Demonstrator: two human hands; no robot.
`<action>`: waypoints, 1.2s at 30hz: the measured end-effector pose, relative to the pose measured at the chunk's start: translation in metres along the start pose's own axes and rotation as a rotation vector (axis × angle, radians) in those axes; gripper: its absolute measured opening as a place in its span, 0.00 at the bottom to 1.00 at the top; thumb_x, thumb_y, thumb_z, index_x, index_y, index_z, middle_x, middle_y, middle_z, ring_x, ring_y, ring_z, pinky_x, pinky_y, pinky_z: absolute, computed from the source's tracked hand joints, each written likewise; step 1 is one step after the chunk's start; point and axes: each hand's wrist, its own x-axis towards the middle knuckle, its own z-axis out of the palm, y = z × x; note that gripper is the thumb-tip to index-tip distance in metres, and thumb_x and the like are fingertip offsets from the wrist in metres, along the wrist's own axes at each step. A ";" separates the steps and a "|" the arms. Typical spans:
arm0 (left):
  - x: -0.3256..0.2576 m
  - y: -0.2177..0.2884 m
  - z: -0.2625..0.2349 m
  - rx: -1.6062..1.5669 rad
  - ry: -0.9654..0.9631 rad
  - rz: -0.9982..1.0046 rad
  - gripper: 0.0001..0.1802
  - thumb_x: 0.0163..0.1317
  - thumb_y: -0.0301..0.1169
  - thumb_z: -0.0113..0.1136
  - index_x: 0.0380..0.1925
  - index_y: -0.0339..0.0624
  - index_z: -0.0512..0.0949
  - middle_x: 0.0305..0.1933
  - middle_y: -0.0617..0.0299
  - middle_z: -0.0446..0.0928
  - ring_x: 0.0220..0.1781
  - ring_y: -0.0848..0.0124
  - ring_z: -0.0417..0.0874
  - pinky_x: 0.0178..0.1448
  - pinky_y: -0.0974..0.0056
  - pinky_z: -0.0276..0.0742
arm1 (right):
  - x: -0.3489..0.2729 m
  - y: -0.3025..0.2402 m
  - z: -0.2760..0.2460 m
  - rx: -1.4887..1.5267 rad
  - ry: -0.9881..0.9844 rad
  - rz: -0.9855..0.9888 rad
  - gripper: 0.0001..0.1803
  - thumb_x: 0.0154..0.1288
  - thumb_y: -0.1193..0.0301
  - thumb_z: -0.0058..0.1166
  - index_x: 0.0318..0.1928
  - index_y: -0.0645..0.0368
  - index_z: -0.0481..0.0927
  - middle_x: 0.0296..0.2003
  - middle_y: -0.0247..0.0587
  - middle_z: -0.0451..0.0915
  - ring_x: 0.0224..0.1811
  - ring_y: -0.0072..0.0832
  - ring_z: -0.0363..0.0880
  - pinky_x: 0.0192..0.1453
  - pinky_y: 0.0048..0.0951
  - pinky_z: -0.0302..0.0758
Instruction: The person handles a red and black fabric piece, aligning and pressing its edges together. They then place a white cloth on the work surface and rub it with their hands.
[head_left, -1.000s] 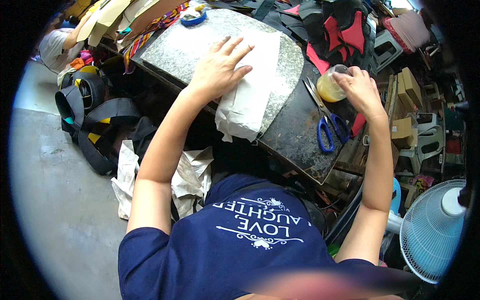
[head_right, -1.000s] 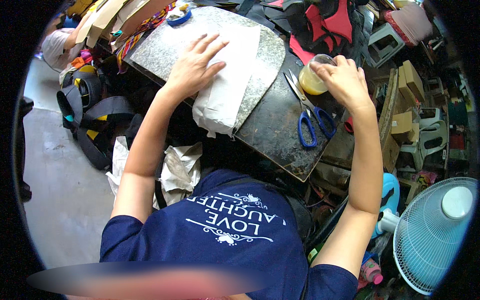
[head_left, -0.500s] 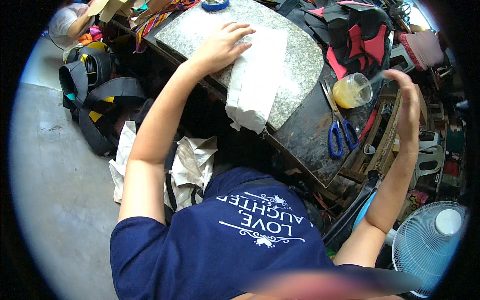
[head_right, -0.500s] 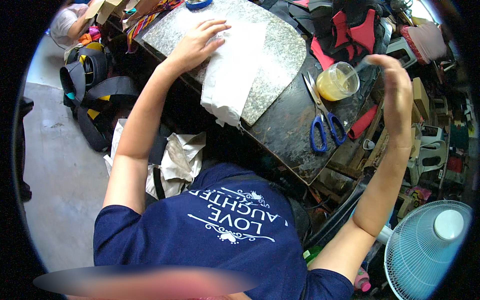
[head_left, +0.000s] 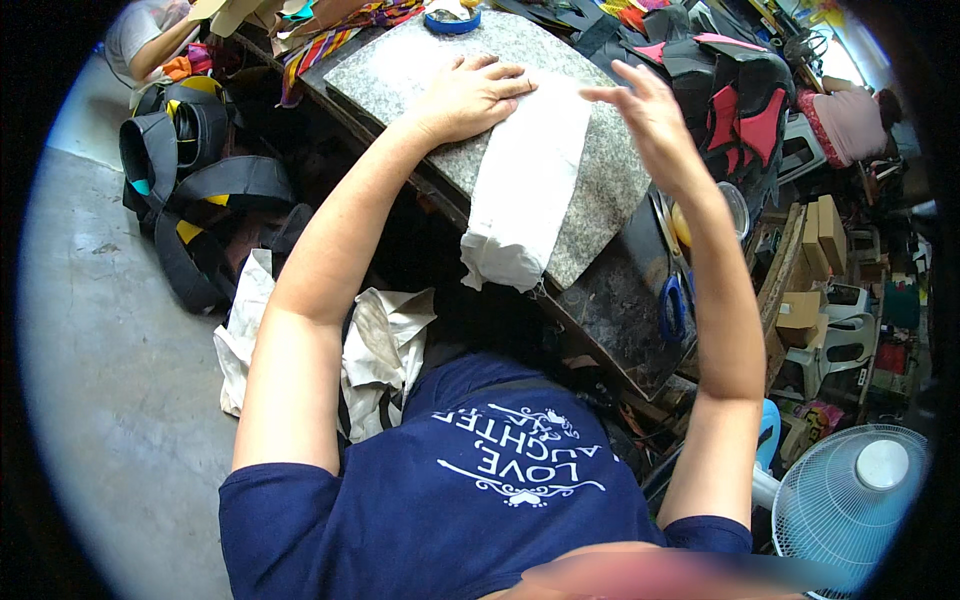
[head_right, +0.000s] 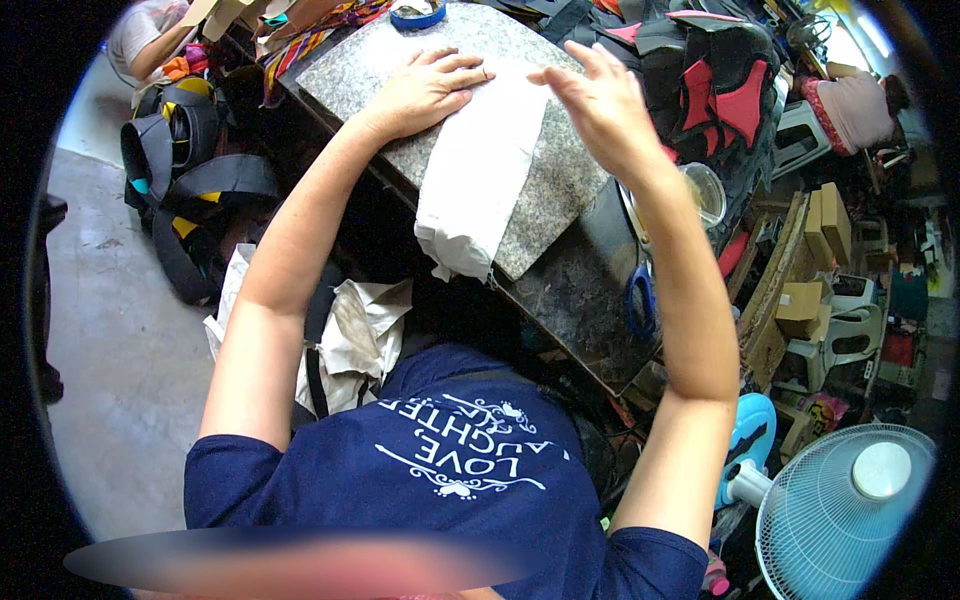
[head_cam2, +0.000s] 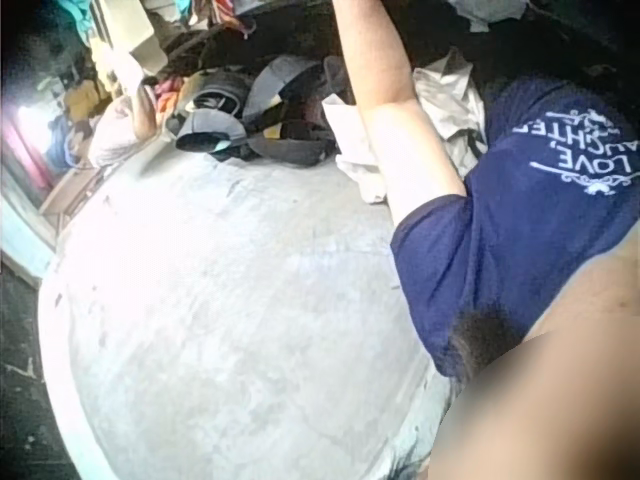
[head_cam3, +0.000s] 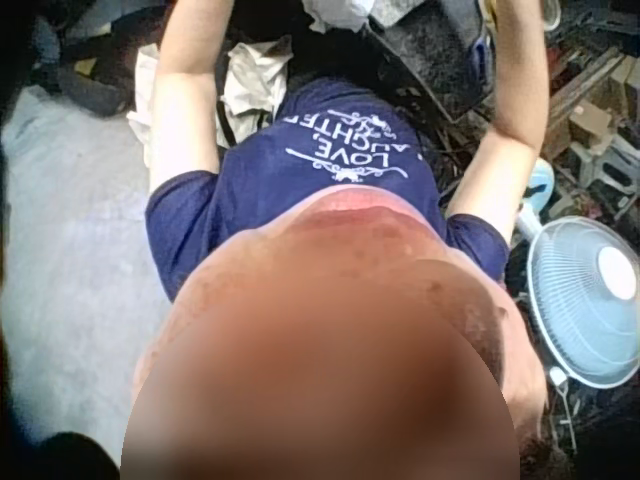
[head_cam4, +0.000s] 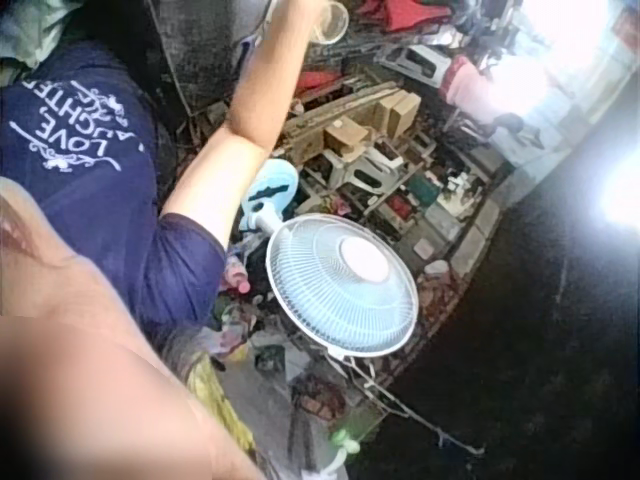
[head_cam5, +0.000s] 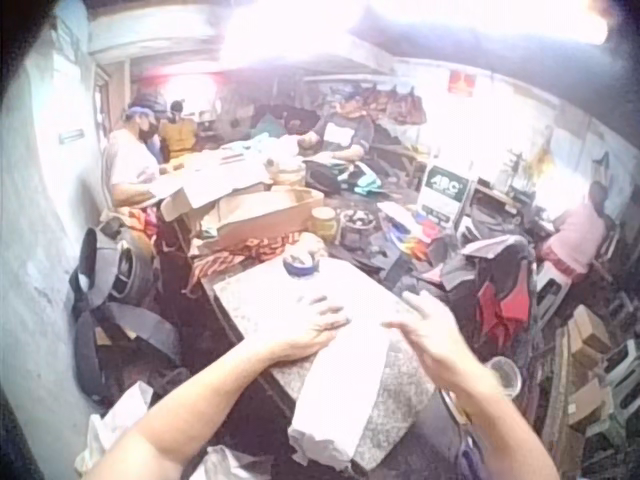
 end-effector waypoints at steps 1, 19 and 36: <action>0.000 0.000 -0.001 0.010 -0.005 -0.004 0.24 0.74 0.44 0.47 0.68 0.63 0.72 0.74 0.65 0.68 0.75 0.56 0.64 0.79 0.48 0.53 | 0.003 0.006 0.020 -0.123 -0.072 0.112 0.32 0.79 0.43 0.29 0.61 0.43 0.82 0.73 0.52 0.64 0.78 0.50 0.54 0.77 0.61 0.50; 0.002 0.000 0.010 0.017 0.076 -0.008 0.25 0.70 0.45 0.49 0.67 0.70 0.74 0.72 0.64 0.70 0.74 0.59 0.66 0.78 0.46 0.54 | 0.003 0.032 0.065 -0.760 -0.130 0.024 0.37 0.71 0.29 0.28 0.75 0.22 0.63 0.79 0.41 0.54 0.81 0.45 0.49 0.78 0.70 0.38; 0.001 -0.003 0.005 -0.147 -0.026 0.008 0.28 0.68 0.44 0.48 0.68 0.57 0.73 0.74 0.53 0.67 0.78 0.48 0.59 0.80 0.42 0.52 | -0.069 -0.032 0.026 -0.451 -0.266 -0.270 0.29 0.72 0.35 0.34 0.71 0.16 0.68 0.77 0.38 0.58 0.80 0.48 0.51 0.77 0.72 0.38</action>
